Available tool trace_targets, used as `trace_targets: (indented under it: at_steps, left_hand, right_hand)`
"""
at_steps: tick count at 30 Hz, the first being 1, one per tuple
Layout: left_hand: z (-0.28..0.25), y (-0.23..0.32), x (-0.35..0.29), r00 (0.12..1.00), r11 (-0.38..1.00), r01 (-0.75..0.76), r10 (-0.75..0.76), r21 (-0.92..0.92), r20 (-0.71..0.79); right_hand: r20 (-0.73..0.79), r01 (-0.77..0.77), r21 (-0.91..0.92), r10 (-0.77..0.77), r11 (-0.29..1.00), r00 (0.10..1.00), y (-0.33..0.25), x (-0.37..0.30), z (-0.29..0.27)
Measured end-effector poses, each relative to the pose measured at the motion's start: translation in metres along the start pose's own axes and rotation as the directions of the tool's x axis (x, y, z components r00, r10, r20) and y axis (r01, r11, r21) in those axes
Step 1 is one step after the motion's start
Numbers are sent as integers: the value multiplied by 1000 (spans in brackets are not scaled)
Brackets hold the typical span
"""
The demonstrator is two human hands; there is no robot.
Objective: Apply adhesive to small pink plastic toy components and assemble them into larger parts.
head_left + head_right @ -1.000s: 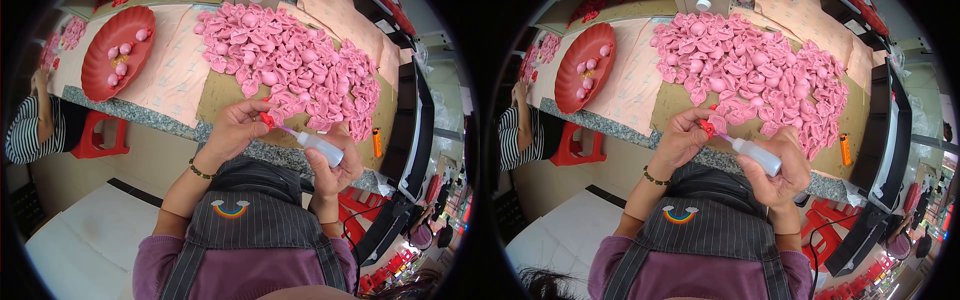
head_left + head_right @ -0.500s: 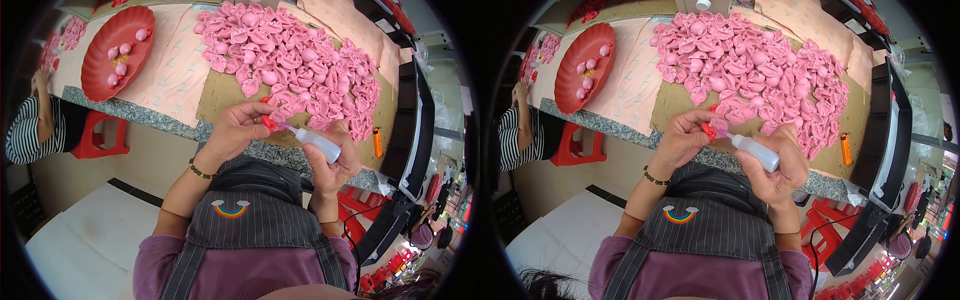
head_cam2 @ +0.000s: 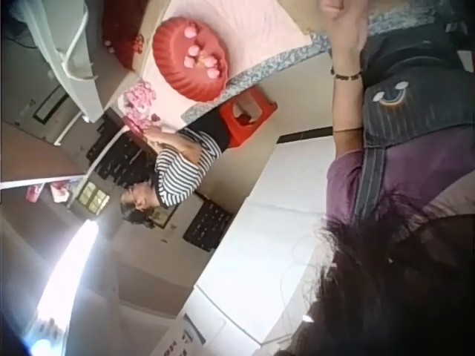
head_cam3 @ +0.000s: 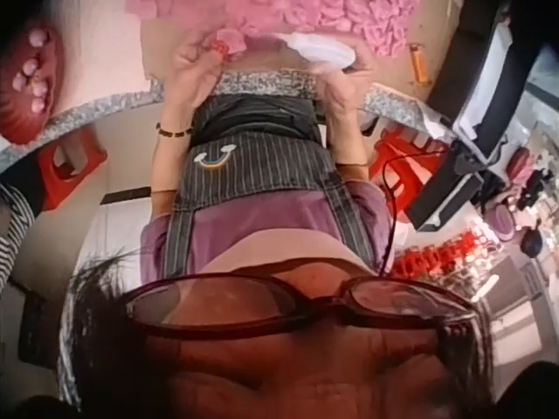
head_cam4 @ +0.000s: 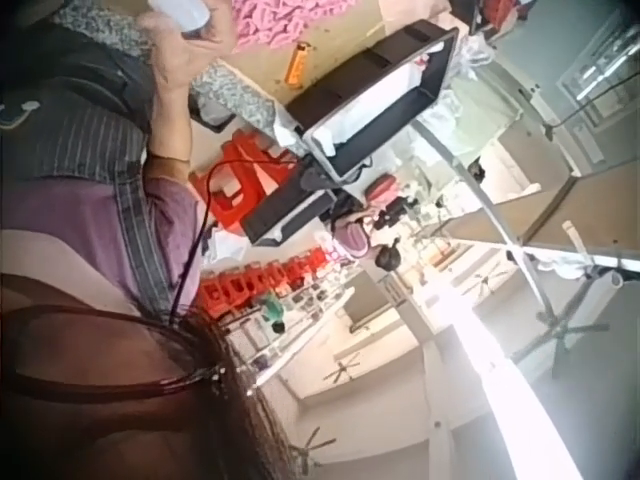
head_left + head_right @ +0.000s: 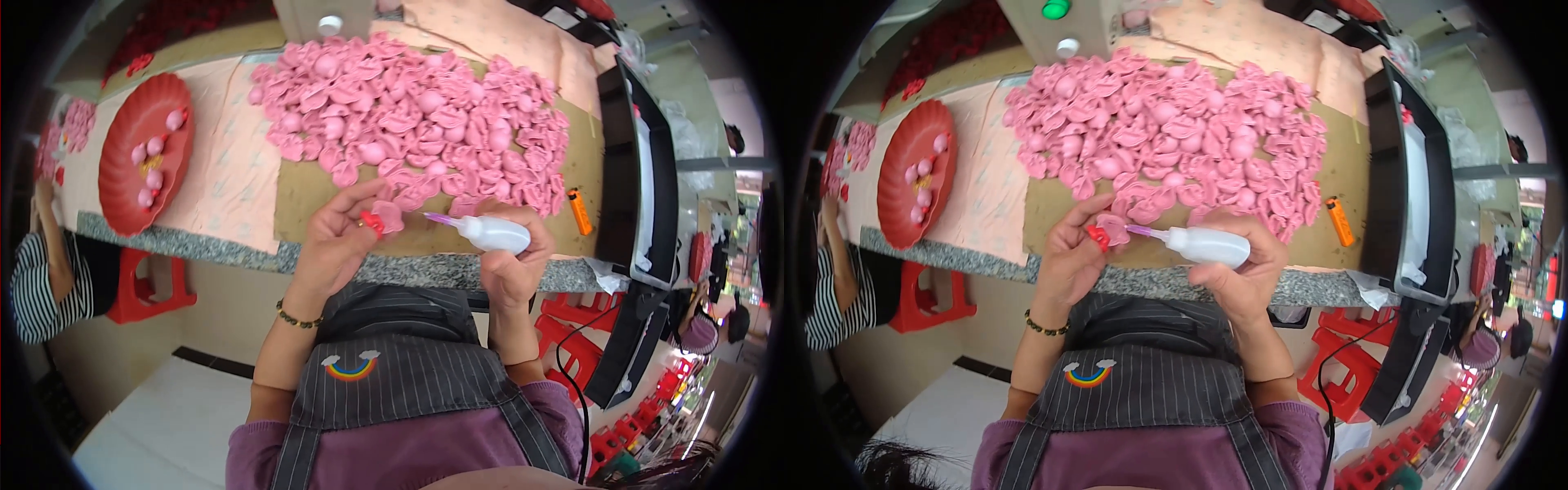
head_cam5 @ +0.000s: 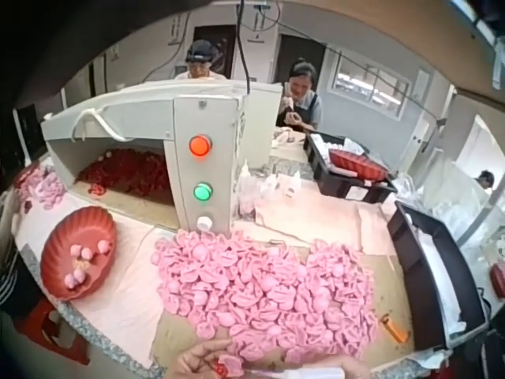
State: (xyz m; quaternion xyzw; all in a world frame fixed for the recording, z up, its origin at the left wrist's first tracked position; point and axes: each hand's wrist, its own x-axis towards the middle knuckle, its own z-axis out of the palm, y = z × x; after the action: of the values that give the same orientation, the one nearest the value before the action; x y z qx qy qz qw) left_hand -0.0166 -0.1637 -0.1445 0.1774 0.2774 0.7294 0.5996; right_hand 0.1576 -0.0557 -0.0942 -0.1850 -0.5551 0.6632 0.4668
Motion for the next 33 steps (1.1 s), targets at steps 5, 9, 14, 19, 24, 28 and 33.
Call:
trace_targets:
  at_steps: [5,9,14,19,24,28,33]
  left_hand:
    - [-9,-4,-3,999,994,-43,40,98,32]
    - [-6,-4,-1,998,998,-50,48,38,40]
    - [-8,-5,1,998,997,-42,39,67,47]
    - [-8,-4,-1,999,993,-28,25,115,21]
    - [-7,-3,-1,1000,995,-19,18,96,7]
    - [-7,-3,-1,1000,996,-24,23,89,12]
    - [-6,-3,-1,1000,995,-26,24,96,13]
  right_hand:
    - [-77,-128,-59,123,990,989,-2,-5,-28]
    - [-86,-57,-345,29,937,996,-18,7,-48]
    - [-367,-228,-637,-29,736,930,-32,41,-97]
    - [135,183,-872,-137,454,981,-15,70,-124]
    - [333,334,-934,-28,129,943,-16,71,-121]
    - [293,313,-934,-132,175,947,-13,69,-120]
    - [317,356,-917,-210,182,925,-16,59,-114]
